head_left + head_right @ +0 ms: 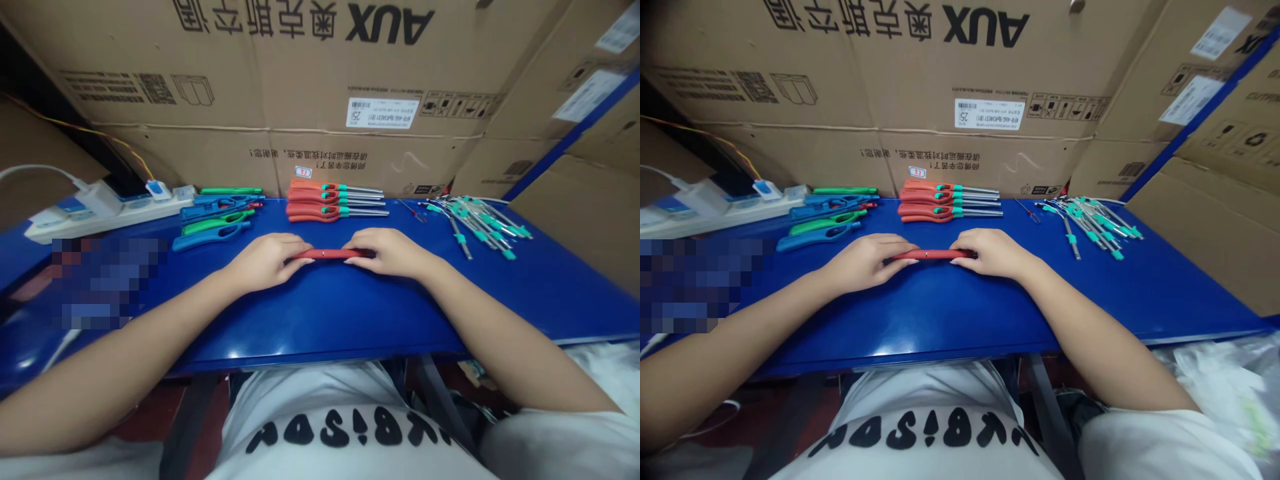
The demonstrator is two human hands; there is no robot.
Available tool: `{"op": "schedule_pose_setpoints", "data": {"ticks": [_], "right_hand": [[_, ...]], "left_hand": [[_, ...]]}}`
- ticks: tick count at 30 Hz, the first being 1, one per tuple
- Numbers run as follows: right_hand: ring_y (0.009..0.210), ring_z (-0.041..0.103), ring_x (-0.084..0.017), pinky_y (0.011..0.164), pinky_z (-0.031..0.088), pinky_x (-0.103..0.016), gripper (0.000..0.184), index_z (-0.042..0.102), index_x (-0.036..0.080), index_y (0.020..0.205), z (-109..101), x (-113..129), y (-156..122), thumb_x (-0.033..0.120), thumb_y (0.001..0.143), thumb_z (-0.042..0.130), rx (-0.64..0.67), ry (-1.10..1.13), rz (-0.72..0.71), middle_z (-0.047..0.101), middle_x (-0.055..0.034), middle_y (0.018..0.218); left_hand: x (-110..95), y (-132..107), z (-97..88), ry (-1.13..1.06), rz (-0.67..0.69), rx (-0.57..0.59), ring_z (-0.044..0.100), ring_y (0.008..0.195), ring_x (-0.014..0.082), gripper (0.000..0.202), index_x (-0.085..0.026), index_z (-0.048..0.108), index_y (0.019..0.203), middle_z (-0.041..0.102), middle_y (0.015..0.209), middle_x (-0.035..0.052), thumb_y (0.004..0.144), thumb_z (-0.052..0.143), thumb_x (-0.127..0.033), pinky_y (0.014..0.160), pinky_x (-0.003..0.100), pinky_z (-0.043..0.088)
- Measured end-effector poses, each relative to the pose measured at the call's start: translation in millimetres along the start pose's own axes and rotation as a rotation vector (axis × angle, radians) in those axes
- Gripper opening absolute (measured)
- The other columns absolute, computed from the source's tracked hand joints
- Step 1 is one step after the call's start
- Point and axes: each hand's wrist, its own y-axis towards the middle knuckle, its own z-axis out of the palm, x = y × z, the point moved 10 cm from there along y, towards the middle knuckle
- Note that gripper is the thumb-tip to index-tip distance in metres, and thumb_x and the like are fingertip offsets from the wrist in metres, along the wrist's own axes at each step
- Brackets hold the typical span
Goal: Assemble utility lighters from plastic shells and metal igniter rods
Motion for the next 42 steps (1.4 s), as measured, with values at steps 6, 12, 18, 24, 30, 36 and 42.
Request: {"op": "schedule_pose_setpoints", "data": {"ticks": [6,12,18,24,30,36,42], "right_hand": [[0.096,0.068,-0.024,0.083,0.048,-0.033,0.020,0.072,0.018,0.108,-18,-7,-3,0.031,0.098,0.059,-0.143,-0.024,0.025,0.075,-0.0090,0.103],[0.089,0.069,-0.024,0.077,0.049,-0.034,0.020,0.072,0.019,0.103,-19,-15,-5,0.034,0.097,0.060,-0.124,-0.060,0.069,0.076,-0.0080,0.098],[0.119,0.065,-0.026,0.101,0.050,-0.040,0.038,0.062,0.019,0.132,-19,-10,-5,0.031,0.096,0.062,-0.183,0.034,-0.047,0.070,-0.0111,0.131],[0.104,0.070,-0.026,0.090,0.053,-0.038,0.026,0.066,0.018,0.121,-6,0,1,0.028,0.099,0.057,-0.103,0.004,-0.055,0.074,-0.0109,0.117],[0.103,0.070,-0.026,0.087,0.049,-0.038,0.027,0.066,0.017,0.121,1,-2,2,0.028,0.104,0.048,-0.061,-0.056,0.005,0.075,-0.0113,0.116],[0.095,0.069,-0.024,0.084,0.046,-0.035,0.024,0.067,0.017,0.113,1,0,2,0.030,0.103,0.050,-0.034,-0.063,0.016,0.075,-0.0092,0.108],[0.087,0.067,-0.024,0.075,0.039,-0.034,0.023,0.068,0.016,0.098,-2,6,1,0.030,0.102,0.050,-0.029,-0.211,0.045,0.075,-0.0091,0.094]], "left_hand": [[-1,-3,-22.3,-0.048,0.013,-0.218,0.073,0.091,0.0200,0.031,-0.015,0.073,0.115,0.077,0.103,0.0098,0.099,0.060,-0.038,0.082,0.028,0.057],[6,-3,-24.9,-0.107,-0.029,-0.238,0.074,0.090,0.0211,0.032,-0.014,0.076,0.109,0.078,0.101,0.0105,0.098,0.061,-0.040,0.081,0.029,0.056],[44,-5,-0.1,-0.539,-0.438,-0.140,0.067,0.060,0.0160,0.045,-0.013,0.077,0.095,0.076,0.081,0.0079,0.092,0.062,-0.055,0.058,0.025,0.052],[64,-12,16.9,-0.643,-0.600,-0.144,0.050,0.046,0.0115,0.051,-0.014,0.069,0.084,0.062,0.058,0.0000,0.093,0.053,-0.062,0.048,0.023,0.040],[29,-2,5.1,-0.294,-0.275,-0.081,0.068,0.087,0.0197,0.042,-0.017,0.074,0.104,0.075,0.097,0.0058,0.099,0.053,-0.054,0.080,0.028,0.049],[7,1,9.9,-0.199,-0.104,0.044,0.068,0.088,0.0201,0.040,-0.017,0.071,0.118,0.073,0.096,0.0066,0.103,0.049,-0.048,0.082,0.028,0.050],[9,0,11.9,-0.133,-0.123,0.080,0.068,0.088,0.0212,0.042,-0.017,0.070,0.114,0.073,0.097,0.0076,0.105,0.045,-0.049,0.081,0.030,0.051]]}}
